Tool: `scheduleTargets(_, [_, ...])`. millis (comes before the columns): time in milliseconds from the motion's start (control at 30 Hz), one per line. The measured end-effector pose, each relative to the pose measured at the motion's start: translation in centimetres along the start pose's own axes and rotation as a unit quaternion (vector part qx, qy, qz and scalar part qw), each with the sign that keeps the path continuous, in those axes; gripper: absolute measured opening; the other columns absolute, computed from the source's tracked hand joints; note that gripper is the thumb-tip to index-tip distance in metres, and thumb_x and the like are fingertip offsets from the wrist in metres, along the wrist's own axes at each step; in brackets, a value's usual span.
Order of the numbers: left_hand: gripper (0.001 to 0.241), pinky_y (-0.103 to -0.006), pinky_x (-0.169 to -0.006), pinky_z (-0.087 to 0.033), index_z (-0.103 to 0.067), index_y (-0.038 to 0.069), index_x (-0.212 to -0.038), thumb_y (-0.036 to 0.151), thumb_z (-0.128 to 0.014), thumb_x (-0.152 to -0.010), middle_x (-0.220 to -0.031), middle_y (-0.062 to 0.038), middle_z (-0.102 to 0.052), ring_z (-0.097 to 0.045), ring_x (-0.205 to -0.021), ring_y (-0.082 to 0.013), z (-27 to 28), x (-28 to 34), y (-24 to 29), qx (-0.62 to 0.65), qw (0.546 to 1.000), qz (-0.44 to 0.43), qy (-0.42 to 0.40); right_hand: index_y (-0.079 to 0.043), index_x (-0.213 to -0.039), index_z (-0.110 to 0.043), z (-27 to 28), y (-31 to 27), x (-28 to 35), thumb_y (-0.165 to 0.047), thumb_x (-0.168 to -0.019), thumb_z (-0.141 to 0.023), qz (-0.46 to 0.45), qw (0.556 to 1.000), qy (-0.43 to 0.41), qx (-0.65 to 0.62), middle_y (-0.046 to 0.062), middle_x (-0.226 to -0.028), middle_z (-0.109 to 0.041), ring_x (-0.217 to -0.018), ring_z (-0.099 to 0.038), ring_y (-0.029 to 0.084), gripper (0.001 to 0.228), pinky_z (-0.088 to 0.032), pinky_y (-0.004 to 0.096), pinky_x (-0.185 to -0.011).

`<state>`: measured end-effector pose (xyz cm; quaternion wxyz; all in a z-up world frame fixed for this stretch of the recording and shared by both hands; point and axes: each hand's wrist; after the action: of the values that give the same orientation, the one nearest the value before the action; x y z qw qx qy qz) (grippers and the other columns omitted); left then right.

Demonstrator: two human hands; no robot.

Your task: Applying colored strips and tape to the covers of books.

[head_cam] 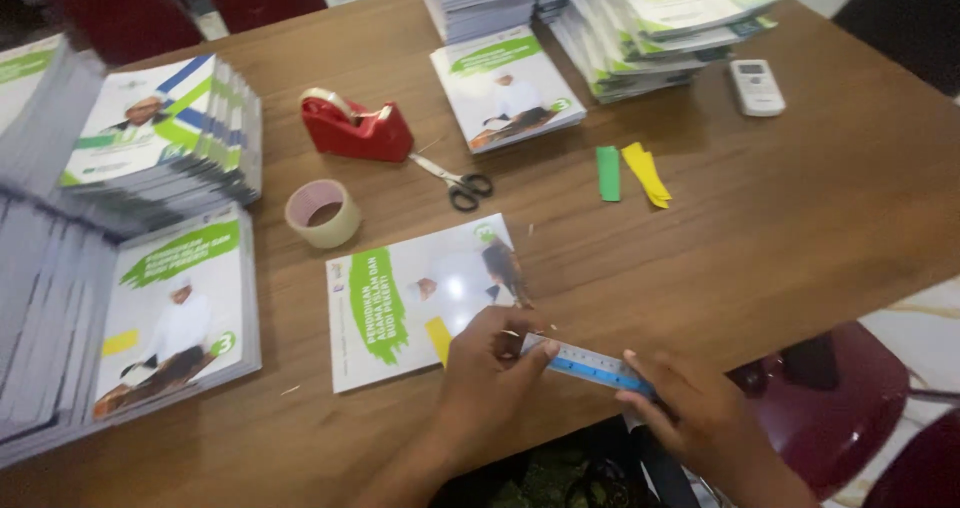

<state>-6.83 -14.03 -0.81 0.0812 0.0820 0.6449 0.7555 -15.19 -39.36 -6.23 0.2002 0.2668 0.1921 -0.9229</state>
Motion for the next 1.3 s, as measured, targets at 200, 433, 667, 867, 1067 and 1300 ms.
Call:
scheduleTargets(200, [0.021,-0.0318,-0.088,-0.052,-0.071,0.013,-0.104,0.028,-0.071,-0.089,-0.100,-0.002,-0.071,-0.068,-0.096,-0.0187,8.3,0.3,-2.5,-0.211,0.949,-0.192,0.137,-0.023,-0.130,-0.070,-2.3,4.0,-4.1,-0.038,-0.084,-0.074,-0.131,0.979,-0.133,-0.087,-0.003,-0.134,-0.073,-0.120,-0.070,0.019,0.049,-0.051,0.034,-0.101])
scheduleTargets(433, [0.047,-0.0518,-0.099,-0.040,-0.073,0.012,-0.114,0.040,-0.085,-0.079,-0.126,-0.005,-0.073,-0.062,-0.113,-0.0294,11.0,0.0,-7.1,-0.392,0.867,-0.307,0.021,-0.015,-0.129,-0.071,-6.8,6.1,-7.4,-0.031,-0.090,-0.069,0.026,0.976,-0.159,-0.145,0.009,-0.123,-0.072,-0.111,-0.068,0.027,0.042,-0.051,0.039,-0.097])
scheduleTargets(667, [0.044,-0.0658,-0.107,-0.032,-0.073,0.013,-0.112,0.030,-0.087,-0.074,-0.124,-0.003,-0.071,-0.060,-0.118,-0.0277,11.1,-1.9,-6.8,-0.374,0.871,-0.317,-0.038,-0.018,-0.125,-0.072,-7.3,3.2,-9.4,-0.029,-0.090,-0.068,0.047,0.966,-0.187,-0.172,0.006,-0.124,-0.073,-0.110,-0.067,0.026,0.037,-0.049,0.040,-0.094])
scheduleTargets(867, [0.045,-0.0684,-0.114,-0.027,-0.072,0.014,-0.116,0.037,-0.086,-0.079,-0.125,-0.004,-0.069,-0.061,-0.120,-0.0277,11.4,-1.5,-6.4,-0.346,0.880,-0.323,-0.049,-0.016,-0.124,-0.072,-7.2,2.2,-9.1,-0.027,-0.089,-0.068,0.024,0.971,-0.150,-0.183,0.005,-0.121,-0.071,-0.110,-0.065,0.023,0.037,-0.046,0.039,-0.096])
scheduleTargets(1067, [0.049,-0.0671,-0.114,-0.026,-0.072,0.017,-0.115,0.045,-0.086,-0.077,-0.125,-0.004,-0.069,-0.061,-0.122,-0.0278,11.8,-1.6,-6.3,-0.357,0.877,-0.316,-0.057,-0.014,-0.120,-0.075,-7.6,2.5,-8.8,-0.024,-0.083,-0.070,0.000,0.972,-0.131,-0.195,0.005,-0.114,-0.072,-0.103,-0.067,0.022,0.038,-0.049,0.037,-0.093])
scheduleTargets(1300, [0.035,-0.0675,-0.110,-0.031,-0.077,0.019,-0.107,0.040,-0.085,-0.080,-0.122,-0.002,-0.070,-0.060,-0.120,-0.0262,11.3,-1.5,-6.5,-0.353,0.876,-0.327,-0.038,-0.014,-0.120,-0.075,-6.9,1.7,-9.3,-0.019,-0.082,-0.070,-0.003,0.972,-0.123,-0.200,0.003,-0.115,-0.072,-0.105,-0.066,0.021,0.039,-0.048,0.035,-0.094])
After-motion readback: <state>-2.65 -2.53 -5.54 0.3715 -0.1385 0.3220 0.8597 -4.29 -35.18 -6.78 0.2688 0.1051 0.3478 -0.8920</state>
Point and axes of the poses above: each hand's wrist, its own x-axis away from the middle knuckle, its own z-axis out of the back of the hand, y = z × x
